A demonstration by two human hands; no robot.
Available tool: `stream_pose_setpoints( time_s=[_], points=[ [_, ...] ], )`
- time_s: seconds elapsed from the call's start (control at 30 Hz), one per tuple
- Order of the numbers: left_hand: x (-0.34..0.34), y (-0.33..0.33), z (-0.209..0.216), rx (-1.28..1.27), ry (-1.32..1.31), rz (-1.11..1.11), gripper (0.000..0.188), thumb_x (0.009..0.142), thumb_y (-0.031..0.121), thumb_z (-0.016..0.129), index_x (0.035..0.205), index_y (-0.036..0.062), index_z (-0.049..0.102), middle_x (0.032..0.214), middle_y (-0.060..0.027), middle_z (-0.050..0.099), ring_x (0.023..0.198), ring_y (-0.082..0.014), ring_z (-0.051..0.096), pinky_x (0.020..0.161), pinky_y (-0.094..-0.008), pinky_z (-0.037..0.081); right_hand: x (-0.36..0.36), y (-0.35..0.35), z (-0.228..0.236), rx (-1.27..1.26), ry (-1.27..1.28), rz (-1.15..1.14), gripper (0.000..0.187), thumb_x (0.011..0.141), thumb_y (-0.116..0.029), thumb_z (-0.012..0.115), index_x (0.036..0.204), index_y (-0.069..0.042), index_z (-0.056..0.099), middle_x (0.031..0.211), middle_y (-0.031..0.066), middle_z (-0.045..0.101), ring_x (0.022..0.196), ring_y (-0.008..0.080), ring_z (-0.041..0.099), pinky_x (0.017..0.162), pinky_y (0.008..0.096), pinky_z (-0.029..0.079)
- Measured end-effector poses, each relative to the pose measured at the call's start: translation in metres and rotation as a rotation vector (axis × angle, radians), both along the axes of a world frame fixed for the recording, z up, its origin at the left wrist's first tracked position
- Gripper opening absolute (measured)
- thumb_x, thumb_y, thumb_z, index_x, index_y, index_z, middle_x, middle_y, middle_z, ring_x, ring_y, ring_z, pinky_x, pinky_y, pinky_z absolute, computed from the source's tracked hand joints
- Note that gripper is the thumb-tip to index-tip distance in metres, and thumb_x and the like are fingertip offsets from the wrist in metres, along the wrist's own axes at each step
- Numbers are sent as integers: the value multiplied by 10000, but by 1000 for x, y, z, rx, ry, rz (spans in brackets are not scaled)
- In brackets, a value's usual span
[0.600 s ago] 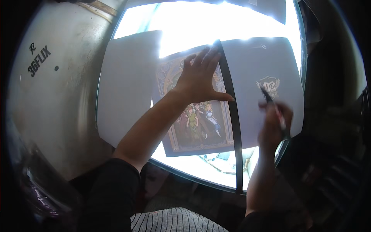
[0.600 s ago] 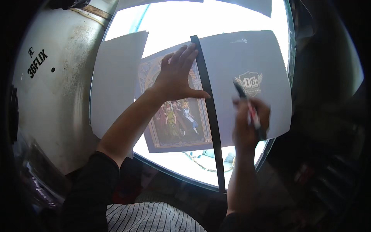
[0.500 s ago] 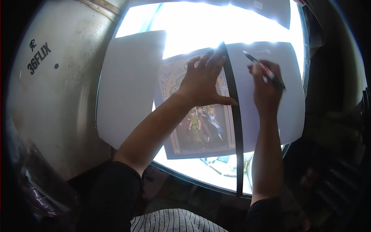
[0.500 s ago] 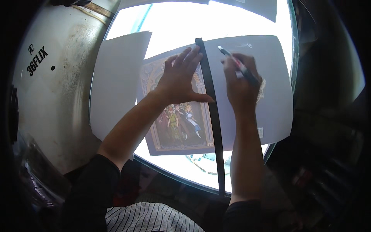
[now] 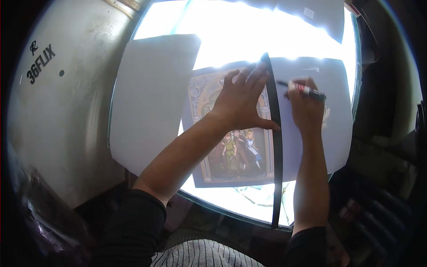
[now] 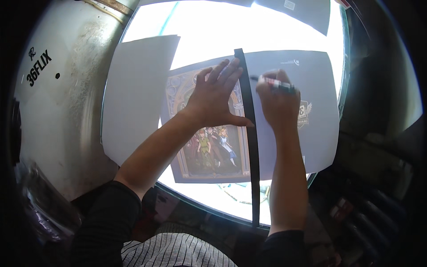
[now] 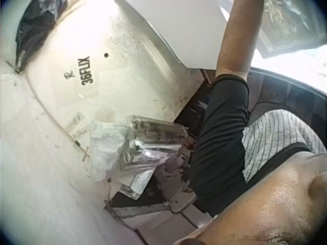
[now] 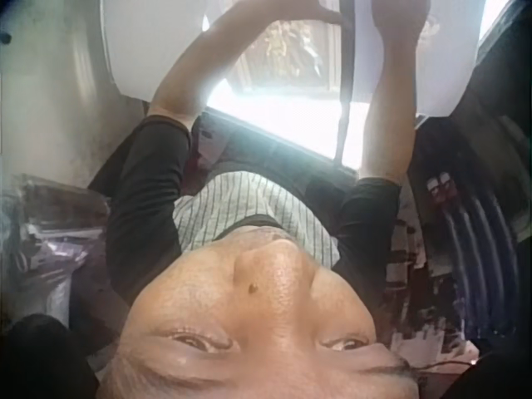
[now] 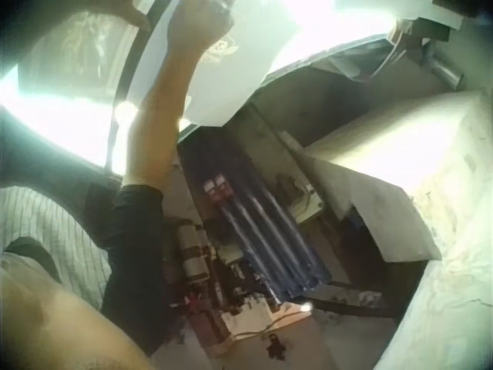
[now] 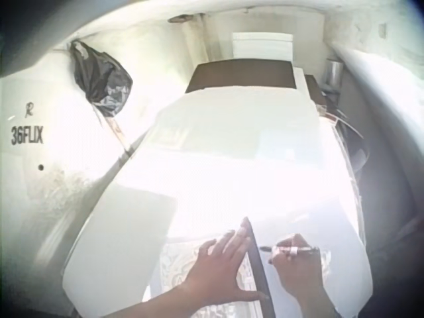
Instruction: The person positions printed sheets on a light table, uses a ruler to align or check them, and makes markings with a marker.
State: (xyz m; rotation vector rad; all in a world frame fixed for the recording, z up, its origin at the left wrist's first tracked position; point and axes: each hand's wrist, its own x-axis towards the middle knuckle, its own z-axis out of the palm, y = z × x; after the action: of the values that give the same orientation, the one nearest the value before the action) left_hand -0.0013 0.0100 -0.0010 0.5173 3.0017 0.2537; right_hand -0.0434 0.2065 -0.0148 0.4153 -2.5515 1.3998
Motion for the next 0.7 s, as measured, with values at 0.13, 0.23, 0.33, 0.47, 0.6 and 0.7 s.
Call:
stream_pose_setpoints(
  time_s=[0.13,0.23,0.33,0.47,0.6,0.7],
  points=[
    [-1,-6,-5,-41,16,7,1342,605,943,601,1542,35,286,1639,-156,204,1536,-295,116,1205,-508,103,102,43,22,-7,-225,1,76,789,-100,694,840,-79,642,744,87,657,650,238,668,599,355,501],
    [0,-18,-3,-69,119,-3,1327,614,929,615,1541,38,288,1634,-167,217,1531,-314,148,1198,-548,127,190,79,37,139,-150,151,111,745,-32,701,834,-72,647,724,85,646,594,236,596,613,360,469],
    [-3,-10,-6,-30,129,-9,1285,630,898,646,1546,68,295,1627,-178,230,1532,-320,143,1201,-559,124,269,116,58,175,-397,123,132,768,-14,707,884,-55,660,771,79,661,655,206,600,590,360,457],
    [-4,1,-6,-30,146,-43,1257,649,887,643,1537,60,315,1617,-192,249,1531,-329,149,1212,-560,102,337,112,42,293,-372,-153,341,841,-112,764,1141,-81,606,989,78,718,1024,258,630,808,428,467],
    [-5,-8,-12,-40,186,-78,1240,661,874,646,1532,54,319,1612,-205,253,1528,-348,156,1221,-567,72,380,80,5,372,-248,-109,443,875,-184,772,1259,-181,550,1191,71,720,1311,307,510,1124,574,251],
    [-5,-12,-12,8,179,-94,1232,670,861,652,1532,49,310,1610,-217,252,1527,-366,155,1223,-576,53,387,75,-3,328,-228,-92,391,887,-178,757,1230,-217,573,1250,78,704,1395,298,459,1193,597,98]
  ],
)
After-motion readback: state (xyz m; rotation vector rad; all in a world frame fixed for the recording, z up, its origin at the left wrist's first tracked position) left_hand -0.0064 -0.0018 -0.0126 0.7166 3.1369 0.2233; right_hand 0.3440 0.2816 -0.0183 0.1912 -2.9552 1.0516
